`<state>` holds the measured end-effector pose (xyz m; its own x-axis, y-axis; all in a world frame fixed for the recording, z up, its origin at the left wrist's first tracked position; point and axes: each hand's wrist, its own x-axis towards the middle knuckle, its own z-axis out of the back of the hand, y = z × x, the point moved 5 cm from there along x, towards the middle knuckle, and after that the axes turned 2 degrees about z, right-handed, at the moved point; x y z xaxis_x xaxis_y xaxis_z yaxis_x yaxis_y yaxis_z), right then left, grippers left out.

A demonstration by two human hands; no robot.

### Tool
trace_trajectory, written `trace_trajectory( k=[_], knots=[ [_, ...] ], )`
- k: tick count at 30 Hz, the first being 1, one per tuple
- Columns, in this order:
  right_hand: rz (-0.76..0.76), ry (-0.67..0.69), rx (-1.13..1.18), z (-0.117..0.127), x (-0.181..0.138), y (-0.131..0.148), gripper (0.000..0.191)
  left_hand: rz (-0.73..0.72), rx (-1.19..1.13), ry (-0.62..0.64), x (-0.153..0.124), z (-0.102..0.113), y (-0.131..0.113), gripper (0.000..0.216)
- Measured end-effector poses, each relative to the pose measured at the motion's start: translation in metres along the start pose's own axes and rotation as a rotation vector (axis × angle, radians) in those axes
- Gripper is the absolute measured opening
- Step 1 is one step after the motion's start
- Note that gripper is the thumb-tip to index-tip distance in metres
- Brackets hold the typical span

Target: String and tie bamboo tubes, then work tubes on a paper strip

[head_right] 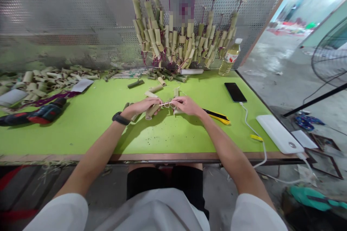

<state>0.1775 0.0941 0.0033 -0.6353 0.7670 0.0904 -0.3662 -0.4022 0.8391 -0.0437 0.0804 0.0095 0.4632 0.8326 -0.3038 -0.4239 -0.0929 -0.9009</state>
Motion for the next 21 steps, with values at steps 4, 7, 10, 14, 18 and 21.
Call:
trace_trajectory(
  k=[4,7,10,14,18,21],
  knots=[
    [-0.04,-0.046,-0.002,0.001,0.001,-0.004,0.044,0.032,0.012,-0.003,-0.002,-0.002,-0.003,0.026],
    [-0.05,-0.115,-0.011,0.002,0.003,-0.005,0.052,0.015,-0.003,0.02,0.0,-0.006,-0.003,0.026],
    [-0.047,-0.13,-0.029,-0.001,0.004,-0.005,0.053,-0.015,-0.056,0.019,0.003,-0.01,-0.002,0.027],
    [-0.042,-0.105,-0.039,-0.005,0.004,-0.004,0.043,-0.018,-0.159,-0.026,0.006,-0.015,-0.003,0.042],
    [-0.024,-0.08,-0.062,-0.003,0.003,0.001,0.035,0.019,-0.173,-0.068,0.008,-0.018,-0.002,0.041],
    [-0.044,0.003,-0.043,-0.002,0.001,0.007,0.033,0.029,-0.201,-0.045,0.011,-0.02,0.001,0.033]
  ],
)
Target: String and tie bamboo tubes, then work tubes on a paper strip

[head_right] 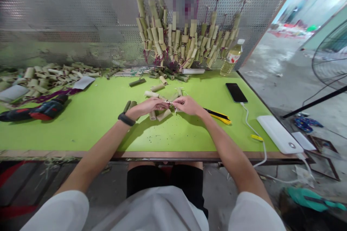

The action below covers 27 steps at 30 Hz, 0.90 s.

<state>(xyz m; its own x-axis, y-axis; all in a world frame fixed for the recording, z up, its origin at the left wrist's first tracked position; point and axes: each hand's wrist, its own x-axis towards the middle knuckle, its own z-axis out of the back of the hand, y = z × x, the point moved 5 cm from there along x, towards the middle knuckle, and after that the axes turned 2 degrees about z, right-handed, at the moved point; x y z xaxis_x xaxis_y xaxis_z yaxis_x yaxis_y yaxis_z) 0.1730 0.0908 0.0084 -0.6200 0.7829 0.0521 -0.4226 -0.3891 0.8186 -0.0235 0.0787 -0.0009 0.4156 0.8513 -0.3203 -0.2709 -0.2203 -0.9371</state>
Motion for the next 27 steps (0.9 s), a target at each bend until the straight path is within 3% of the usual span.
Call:
trace_trajectory(
  k=[5,8,13,16,23,27],
  knots=[
    [-0.122,0.152,0.162,-0.004,-0.006,0.007,0.021,-0.031,0.016,-0.007,0.003,0.0,0.004,0.027],
    [-0.271,0.199,0.32,-0.011,-0.009,0.006,0.018,-0.047,0.148,-0.057,0.003,-0.002,0.002,0.028],
    [-0.523,0.144,0.686,-0.024,-0.009,0.005,0.011,-0.075,0.501,-0.164,0.007,-0.006,-0.004,0.033],
    [-0.523,0.127,0.849,-0.024,-0.008,0.008,0.008,-0.095,0.58,-0.163,0.009,-0.008,-0.006,0.036],
    [-0.444,0.255,0.818,-0.028,-0.006,0.012,0.023,-0.187,0.775,-0.154,0.006,-0.005,-0.014,0.044],
    [-0.506,0.183,0.598,-0.031,-0.006,0.015,0.034,-0.242,0.881,-0.149,-0.001,-0.005,-0.022,0.04]
  ],
)
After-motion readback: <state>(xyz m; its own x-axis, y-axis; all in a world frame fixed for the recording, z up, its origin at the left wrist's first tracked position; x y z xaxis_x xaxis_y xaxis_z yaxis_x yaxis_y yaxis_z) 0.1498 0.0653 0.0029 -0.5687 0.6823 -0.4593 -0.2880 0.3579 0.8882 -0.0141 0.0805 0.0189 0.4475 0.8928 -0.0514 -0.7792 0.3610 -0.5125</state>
